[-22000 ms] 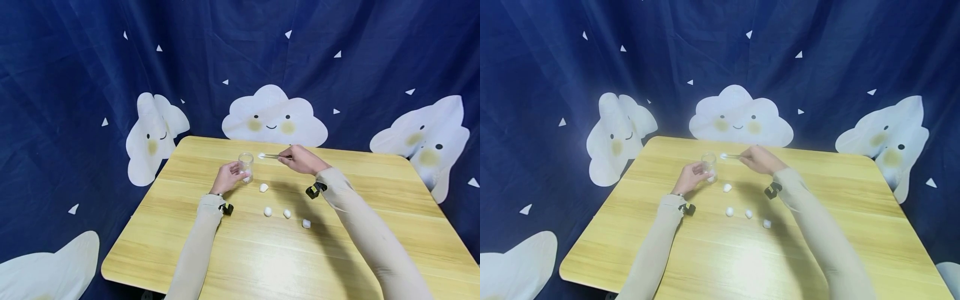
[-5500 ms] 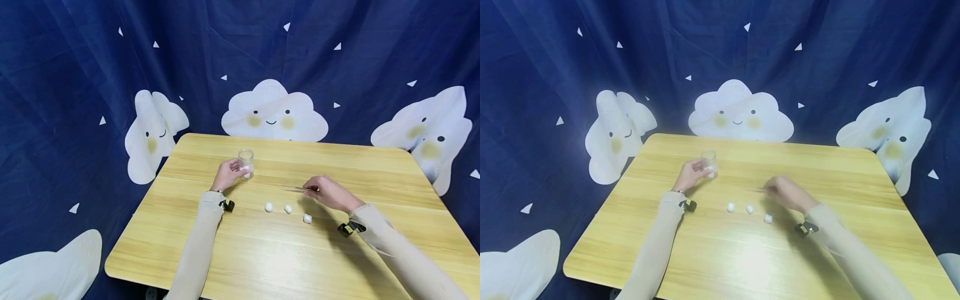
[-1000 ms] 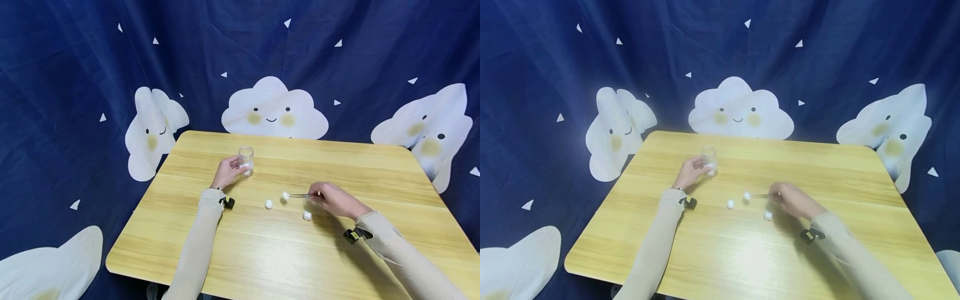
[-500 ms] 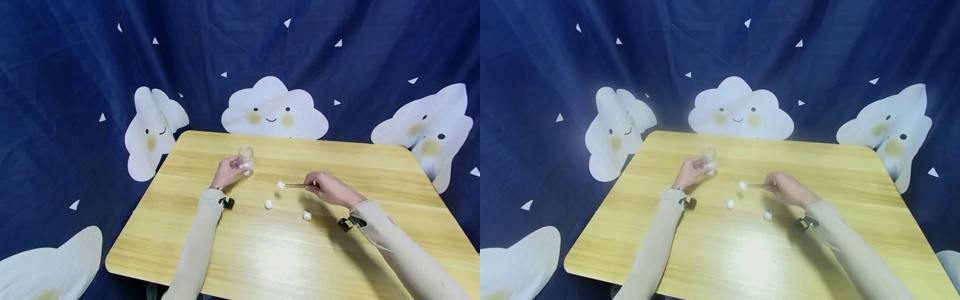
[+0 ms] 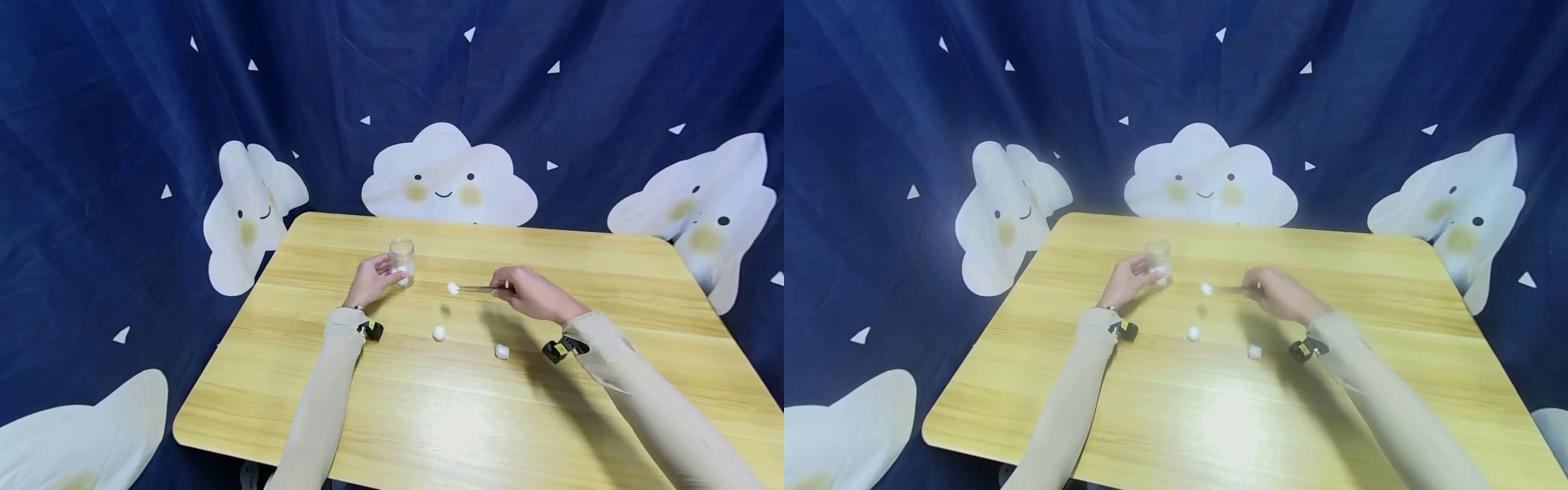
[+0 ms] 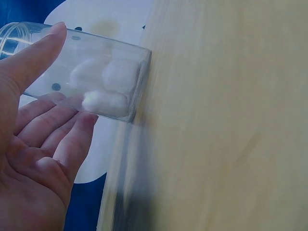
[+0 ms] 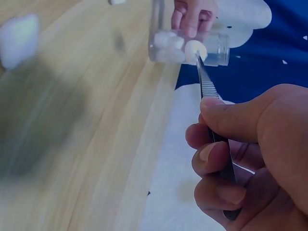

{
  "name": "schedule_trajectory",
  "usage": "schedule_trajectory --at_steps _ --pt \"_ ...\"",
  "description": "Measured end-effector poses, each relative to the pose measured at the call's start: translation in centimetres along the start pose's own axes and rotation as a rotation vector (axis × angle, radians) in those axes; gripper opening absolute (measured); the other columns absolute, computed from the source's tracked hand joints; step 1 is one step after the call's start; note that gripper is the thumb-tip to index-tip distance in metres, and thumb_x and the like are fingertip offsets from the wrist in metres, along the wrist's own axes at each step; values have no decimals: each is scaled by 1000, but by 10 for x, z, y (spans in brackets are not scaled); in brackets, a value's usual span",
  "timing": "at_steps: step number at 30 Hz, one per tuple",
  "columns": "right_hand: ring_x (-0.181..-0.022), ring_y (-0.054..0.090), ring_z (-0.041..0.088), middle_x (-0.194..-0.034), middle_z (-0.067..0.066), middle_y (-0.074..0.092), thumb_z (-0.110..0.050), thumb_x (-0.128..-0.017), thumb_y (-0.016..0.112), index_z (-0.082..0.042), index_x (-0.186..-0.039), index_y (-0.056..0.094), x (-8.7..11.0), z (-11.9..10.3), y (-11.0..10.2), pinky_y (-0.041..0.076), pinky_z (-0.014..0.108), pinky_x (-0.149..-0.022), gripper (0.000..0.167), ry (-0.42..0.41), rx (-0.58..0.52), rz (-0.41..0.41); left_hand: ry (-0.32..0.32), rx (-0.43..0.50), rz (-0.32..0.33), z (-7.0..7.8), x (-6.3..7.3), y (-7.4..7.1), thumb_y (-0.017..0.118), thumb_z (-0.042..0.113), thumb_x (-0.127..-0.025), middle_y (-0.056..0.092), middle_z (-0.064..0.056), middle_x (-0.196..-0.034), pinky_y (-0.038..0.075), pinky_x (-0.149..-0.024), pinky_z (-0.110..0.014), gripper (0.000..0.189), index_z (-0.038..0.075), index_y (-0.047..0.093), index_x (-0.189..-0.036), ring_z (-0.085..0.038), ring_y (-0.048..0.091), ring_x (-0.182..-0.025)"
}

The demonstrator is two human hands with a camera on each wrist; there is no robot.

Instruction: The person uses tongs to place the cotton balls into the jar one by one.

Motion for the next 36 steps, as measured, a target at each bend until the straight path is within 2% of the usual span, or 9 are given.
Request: schedule_trajectory --at_steps 8,17,24,36 --pt "-63 51 10 -77 0 64 2 -98 65 -9 -90 71 -11 1 -5 42 20 -51 14 16 -10 -4 -11 17 -7 -1 -2 1 86 19 -86 64 -25 -141 54 -113 -40 65 -5 58 -140 -37 64 -131" --pt "-63 53 11 -77 1 66 0 -98 66 -7 -91 71 -25 -3 -17 44 21 -51 11 18 0 23 -4 31 -12 0 -1 1 85 19 -86 63 -25 -141 54 -114 -41 65 -5 58 -140 -38 64 -131" --pt "-62 50 11 -77 3 66 -2 -99 65 -6 -91 71 -35 -5 -24 40 20 -50 11 22 0 43 -13 40 -17 -1 0 0 86 19 -86 62 -25 -143 54 -115 -41 67 -5 57 -141 -38 62 -133" --pt "-59 50 13 -75 4 64 -4 -100 65 -6 -91 71 -55 -5 -28 40 22 -49 10 26 -8 69 -8 57 -22 -2 -1 0 84 17 -88 61 -26 -144 53 -115 -41 66 -6 56 -142 -38 62 -134"
Point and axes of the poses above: each hand's wrist, its own x-axis away from the middle knuckle, its own y-axis out of the palm, z = x × y, the point moved 1 cm from there along -x, towards the middle knuckle
